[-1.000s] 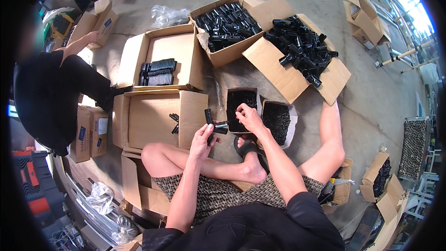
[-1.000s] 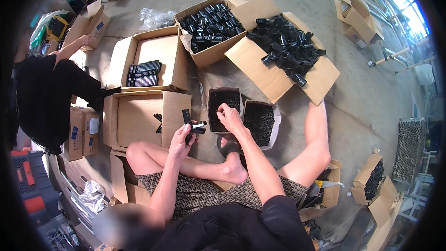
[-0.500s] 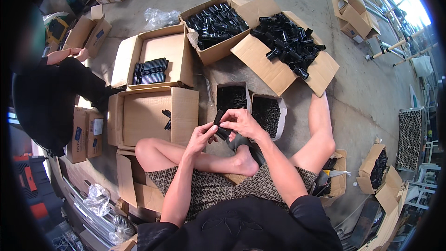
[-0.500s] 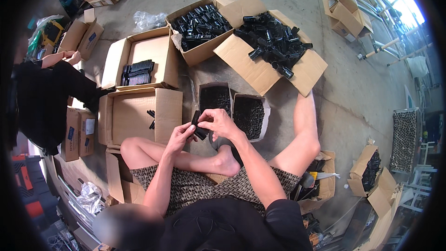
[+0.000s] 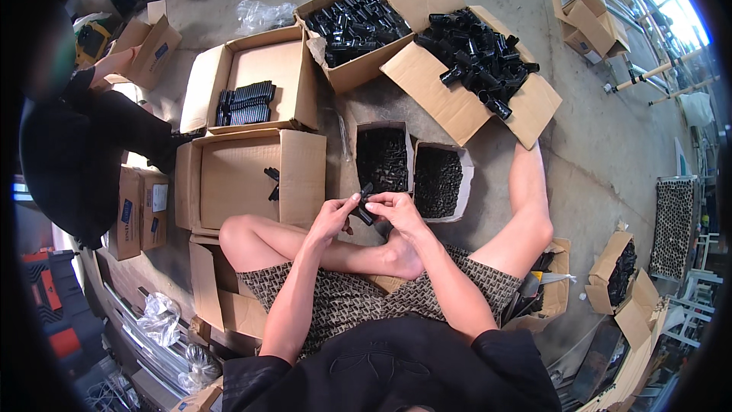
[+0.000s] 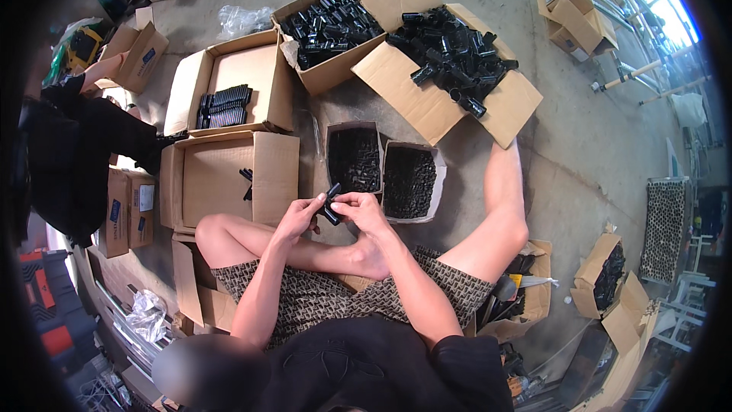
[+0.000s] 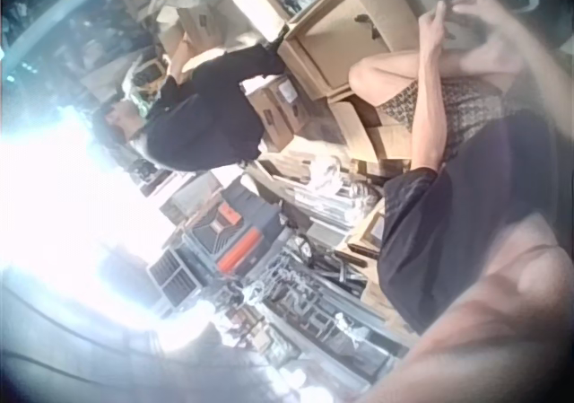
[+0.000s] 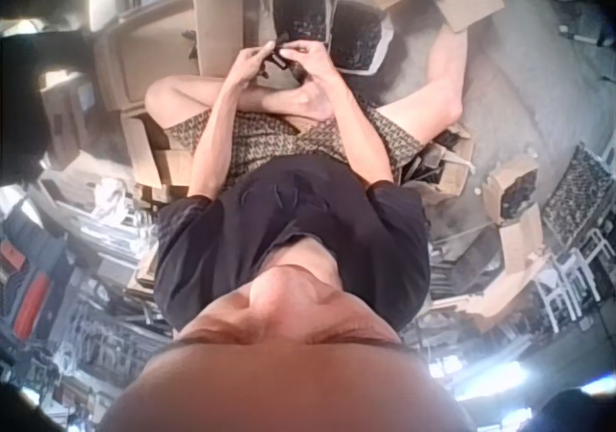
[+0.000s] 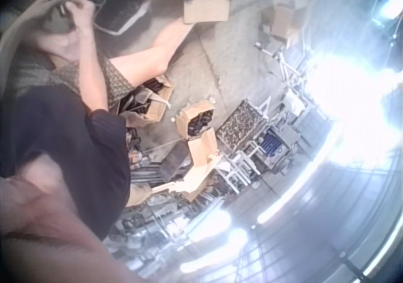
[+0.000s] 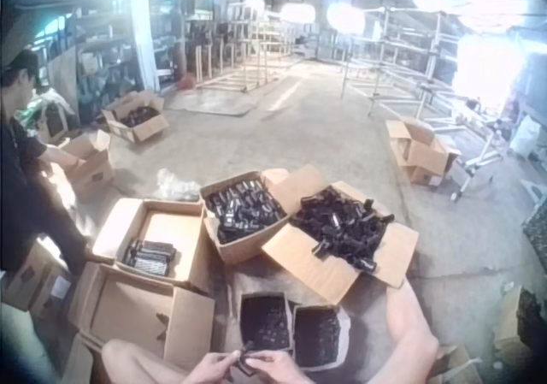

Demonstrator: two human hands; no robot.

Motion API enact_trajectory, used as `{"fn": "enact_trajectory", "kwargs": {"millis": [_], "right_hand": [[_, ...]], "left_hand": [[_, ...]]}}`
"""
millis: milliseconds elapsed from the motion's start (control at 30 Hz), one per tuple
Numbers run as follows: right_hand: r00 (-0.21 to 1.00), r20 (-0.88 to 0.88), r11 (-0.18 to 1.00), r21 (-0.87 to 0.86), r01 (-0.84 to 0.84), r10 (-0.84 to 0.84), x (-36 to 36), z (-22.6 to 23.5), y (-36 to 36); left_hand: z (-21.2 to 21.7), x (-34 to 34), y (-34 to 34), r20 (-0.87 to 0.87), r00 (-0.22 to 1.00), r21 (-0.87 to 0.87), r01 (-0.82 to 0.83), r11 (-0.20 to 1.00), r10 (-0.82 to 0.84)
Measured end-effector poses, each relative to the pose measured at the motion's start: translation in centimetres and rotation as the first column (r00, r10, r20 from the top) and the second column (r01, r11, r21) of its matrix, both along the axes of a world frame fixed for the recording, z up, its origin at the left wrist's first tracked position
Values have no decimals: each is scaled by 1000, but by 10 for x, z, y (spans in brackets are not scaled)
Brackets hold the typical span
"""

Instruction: The person picks up plastic-wrapped metal joints from a box, removes the wrapping, and places the parts into smaller containers while sitting on a warehouse floor.

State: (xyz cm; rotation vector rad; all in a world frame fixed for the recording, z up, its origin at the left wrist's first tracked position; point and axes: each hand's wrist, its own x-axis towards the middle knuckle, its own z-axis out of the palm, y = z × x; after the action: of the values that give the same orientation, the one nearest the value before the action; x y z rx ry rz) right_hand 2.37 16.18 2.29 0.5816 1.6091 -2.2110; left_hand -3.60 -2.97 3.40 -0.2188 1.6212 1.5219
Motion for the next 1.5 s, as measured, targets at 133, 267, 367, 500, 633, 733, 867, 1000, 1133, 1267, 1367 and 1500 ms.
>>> {"fn": "enact_trajectory", "kwargs": {"millis": [133, 267, 367, 500, 633, 733, 867, 1000, 1133, 1267, 1367, 1500], "right_hand": [[995, 82, 990, -130, 59, -48, 1, -1, 6], [993, 99, 985, -151, 79, -64, 3, -11, 5], [993, 97, 987, -142, 80, -66, 4, -16, 3], [995, 64, 992, -99, 78, -72, 4, -13, -1], [997, 42, 995, -62, 74, -71, 1, -11, -3], [998, 22, 998, -37, 52, -52, 1, -16, -4], [999, 51, 999, -39, 12, -10, -2, -10, 0], [971, -144, 960, 231, -157, 193, -2, 4, -11], [895, -231, 751, 642, -155, 382, -10, 12, -5], [881, -32, 769, 503, -394, 472, -29, 32, 21], [815, -110, 751, 473, -460, 569, -33, 39, 36], [661, -172, 561, 702, -439, 731, -33, 36, 44]], "left_hand": [[6, -2, 1, 91, 996, 54, -3, 999, -2], [17, -4, 2, 151, 988, 81, 5, 997, -17], [14, -4, 1, 165, 986, 65, 14, 998, -24], [8, -2, 1, 149, 989, 28, 18, 999, -21], [5, -3, 0, 136, 990, 1, 46, 999, -46], [5, -2, 1, 130, 989, -19, 69, 997, -66], [-2, -1, 2, 111, 991, -48, 78, 996, -72], [-26, 4, -2, 97, 995, -14, 9, 1000, -7], [-5, 6, 5, 223, 968, 117, -143, 983, 114], [5, 8, 5, -133, 990, 101, -24, 995, 38], [7, 3, 4, -203, 957, 133, 237, 962, -208], [4, 2, 11, -139, 930, 124, 356, 926, -339]]}}
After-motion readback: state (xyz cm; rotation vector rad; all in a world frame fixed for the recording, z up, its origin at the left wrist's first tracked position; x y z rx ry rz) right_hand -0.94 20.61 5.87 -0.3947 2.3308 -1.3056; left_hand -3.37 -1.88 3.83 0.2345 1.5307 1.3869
